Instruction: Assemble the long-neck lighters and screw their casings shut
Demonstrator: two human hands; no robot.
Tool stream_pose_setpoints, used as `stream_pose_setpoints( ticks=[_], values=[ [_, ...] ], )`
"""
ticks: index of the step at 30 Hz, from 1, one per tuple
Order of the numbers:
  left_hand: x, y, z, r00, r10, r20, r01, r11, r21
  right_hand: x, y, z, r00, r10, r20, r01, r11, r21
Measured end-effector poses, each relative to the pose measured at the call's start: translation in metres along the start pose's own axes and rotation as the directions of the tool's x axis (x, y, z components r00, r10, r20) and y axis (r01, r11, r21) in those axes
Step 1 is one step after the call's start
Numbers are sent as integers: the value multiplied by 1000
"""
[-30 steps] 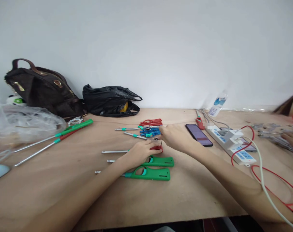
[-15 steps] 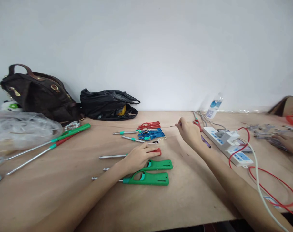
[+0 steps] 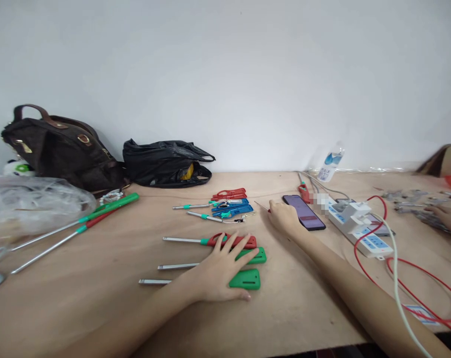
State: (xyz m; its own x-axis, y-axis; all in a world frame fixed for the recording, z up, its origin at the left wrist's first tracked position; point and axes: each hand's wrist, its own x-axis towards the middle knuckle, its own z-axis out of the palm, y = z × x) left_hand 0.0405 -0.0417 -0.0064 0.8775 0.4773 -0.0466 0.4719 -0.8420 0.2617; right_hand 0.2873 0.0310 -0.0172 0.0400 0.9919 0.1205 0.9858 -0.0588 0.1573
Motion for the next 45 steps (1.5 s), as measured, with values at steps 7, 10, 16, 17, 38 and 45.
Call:
stream_pose_setpoints(
  ticks=[7,10,16,17,38,45],
  values=[
    [0,-1,2,1000,7,-12,-6,997,81,4,-11,0,972,-160,-172,172,984,54],
    [0,-2,2,999,31,-32,-29,996,86,10,-24,-6,919,-338,-204,378,904,201],
    [-1,-2,1,997,39,-59,-34,995,92,30,-48,-12,848,-509,-148,529,830,176],
    [-1,-1,0,998,31,-52,-26,995,91,33,-50,-12,847,-516,-129,531,835,145],
    [64,-96,-42,863,-356,-359,401,914,58,40,-54,-18,794,-590,-146,600,799,36],
    [70,-94,-48,856,-311,-414,367,928,60,38,-52,-17,774,-587,-238,607,794,16]
  ],
)
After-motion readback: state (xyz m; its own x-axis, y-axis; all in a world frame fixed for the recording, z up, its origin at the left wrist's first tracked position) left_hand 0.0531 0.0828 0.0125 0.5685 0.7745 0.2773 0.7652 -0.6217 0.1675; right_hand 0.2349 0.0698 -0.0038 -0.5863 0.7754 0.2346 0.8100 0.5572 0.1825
